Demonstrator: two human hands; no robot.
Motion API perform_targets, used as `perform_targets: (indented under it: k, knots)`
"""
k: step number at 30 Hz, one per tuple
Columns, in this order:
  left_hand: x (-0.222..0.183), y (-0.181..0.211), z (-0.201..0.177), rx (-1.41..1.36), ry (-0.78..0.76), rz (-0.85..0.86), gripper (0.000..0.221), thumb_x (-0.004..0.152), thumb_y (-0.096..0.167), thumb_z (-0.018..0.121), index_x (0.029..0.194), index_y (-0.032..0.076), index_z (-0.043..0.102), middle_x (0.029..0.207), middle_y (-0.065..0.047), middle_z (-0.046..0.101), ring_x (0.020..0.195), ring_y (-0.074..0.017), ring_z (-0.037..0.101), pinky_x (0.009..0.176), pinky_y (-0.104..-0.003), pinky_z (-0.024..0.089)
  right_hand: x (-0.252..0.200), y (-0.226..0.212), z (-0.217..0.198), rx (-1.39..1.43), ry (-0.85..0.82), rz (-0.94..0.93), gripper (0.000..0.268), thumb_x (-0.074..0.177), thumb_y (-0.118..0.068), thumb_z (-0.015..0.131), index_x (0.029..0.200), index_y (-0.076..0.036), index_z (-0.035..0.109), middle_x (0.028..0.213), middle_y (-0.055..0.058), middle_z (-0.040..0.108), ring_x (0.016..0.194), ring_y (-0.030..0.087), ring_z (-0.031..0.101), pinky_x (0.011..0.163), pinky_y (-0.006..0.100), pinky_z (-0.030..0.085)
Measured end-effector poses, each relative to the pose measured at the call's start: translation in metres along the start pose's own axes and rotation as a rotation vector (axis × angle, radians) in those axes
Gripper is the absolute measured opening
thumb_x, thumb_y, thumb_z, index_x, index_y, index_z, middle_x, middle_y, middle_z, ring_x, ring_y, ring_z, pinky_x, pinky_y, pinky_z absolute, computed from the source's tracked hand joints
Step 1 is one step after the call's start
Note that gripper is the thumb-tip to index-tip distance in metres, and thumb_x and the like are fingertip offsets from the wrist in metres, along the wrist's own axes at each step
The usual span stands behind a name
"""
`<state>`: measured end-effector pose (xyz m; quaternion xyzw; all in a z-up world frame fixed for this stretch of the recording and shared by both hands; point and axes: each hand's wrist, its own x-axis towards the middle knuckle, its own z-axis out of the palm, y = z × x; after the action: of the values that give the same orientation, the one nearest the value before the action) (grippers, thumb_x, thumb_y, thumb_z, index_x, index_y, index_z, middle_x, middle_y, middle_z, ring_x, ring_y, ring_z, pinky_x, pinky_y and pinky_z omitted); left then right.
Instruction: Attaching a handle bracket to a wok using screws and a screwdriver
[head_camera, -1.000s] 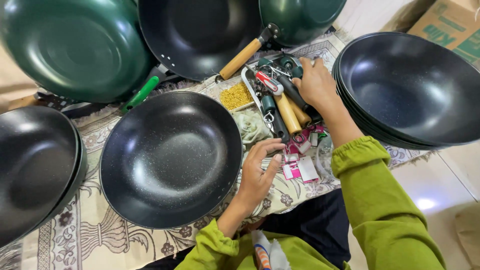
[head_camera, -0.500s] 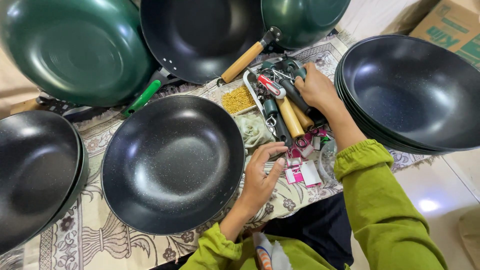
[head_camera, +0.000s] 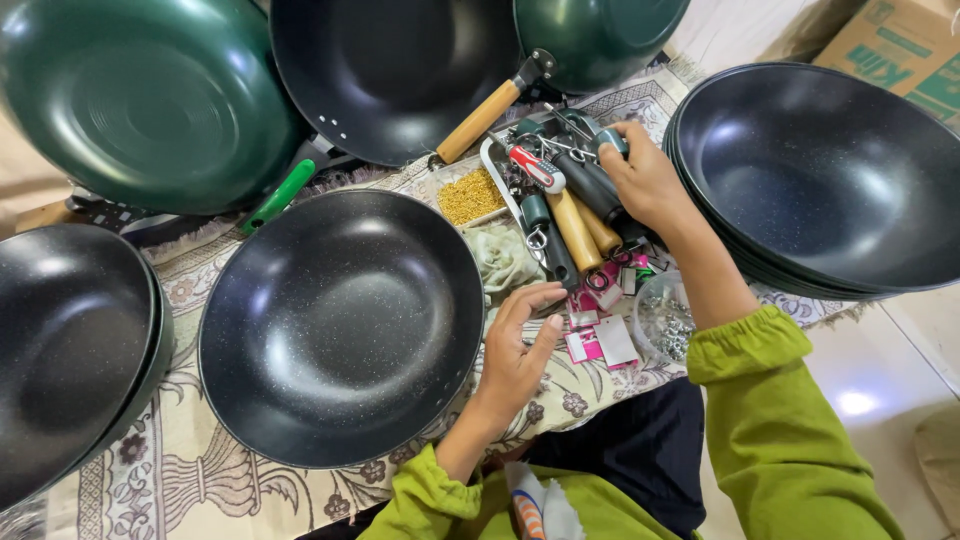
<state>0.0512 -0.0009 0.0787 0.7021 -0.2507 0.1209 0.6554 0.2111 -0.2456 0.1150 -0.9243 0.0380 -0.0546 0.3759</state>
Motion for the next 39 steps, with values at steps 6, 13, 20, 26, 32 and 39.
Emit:
perform_targets:
  k: [6,13,20,26,32,39]
  knots:
    - [-0.013,0.018,-0.011,0.337,0.049,0.255,0.029,0.101,0.020,0.060,0.126,0.009,0.067,0.123,-0.015,0.067,0.117,-0.0365,0.065,0.097,-0.045,0.051,-0.054,-0.016,-0.021,0.172,0.040,-0.150,0.037,0.106,-0.030,0.050,0.137,-0.011,0.059,0.089,0.022,0.065,0.088,0.032,0.065,0.080,0.051,0.052]
    - [-0.048,0.027,-0.056,1.021,-0.009,0.023,0.043,0.095,0.031,0.069,0.131,0.007,0.065,0.122,-0.010,0.063,0.105,-0.0278,0.057,0.080,-0.040,0.048,-0.157,-0.082,-0.016,0.149,-0.139,0.099,0.040,0.099,-0.025,0.046,0.138,-0.018,0.053,0.105,0.010,0.057,0.075,0.021,0.058,0.066,0.034,0.046]
    - [-0.070,0.016,-0.067,1.043,-0.018,-0.001,0.036,0.093,0.013,0.072,0.129,0.009,0.068,0.097,-0.003,0.062,0.080,-0.0250,0.054,0.069,-0.036,0.049,-0.194,-0.083,0.034,0.029,-0.282,0.130,0.044,0.101,-0.030,0.044,0.144,-0.021,0.047,0.088,0.007,0.067,0.063,0.018,0.060,0.054,0.033,0.048]
    - [-0.076,0.020,-0.070,1.059,-0.019,-0.011,0.035,0.095,0.019,0.069,0.129,0.011,0.067,0.096,-0.004,0.059,0.081,-0.0259,0.054,0.071,-0.039,0.049,-0.181,-0.050,0.099,-0.132,-0.151,-0.187,0.048,0.100,-0.036,0.049,0.141,-0.010,0.046,0.131,0.019,0.063,0.095,0.046,0.067,0.075,0.057,0.050]
    - [-0.079,0.018,-0.072,1.062,0.004,-0.033,0.034,0.095,0.019,0.068,0.129,0.014,0.068,0.096,-0.002,0.059,0.079,-0.0262,0.055,0.069,-0.039,0.050,-0.158,-0.056,0.134,-0.406,-0.200,-0.277,0.046,0.106,-0.037,0.044,0.143,-0.010,0.039,0.106,0.012,0.058,0.081,0.026,0.062,0.052,0.036,0.056]
    - [-0.071,0.016,-0.073,1.062,-0.005,-0.001,0.037,0.091,0.016,0.070,0.128,0.015,0.069,0.096,-0.002,0.061,0.077,-0.0263,0.056,0.066,-0.039,0.049,-0.147,-0.030,0.172,-0.714,0.098,-0.564,0.041,0.096,-0.014,0.051,0.136,-0.013,0.052,0.092,0.009,0.057,0.076,0.030,0.061,0.059,0.045,0.051]
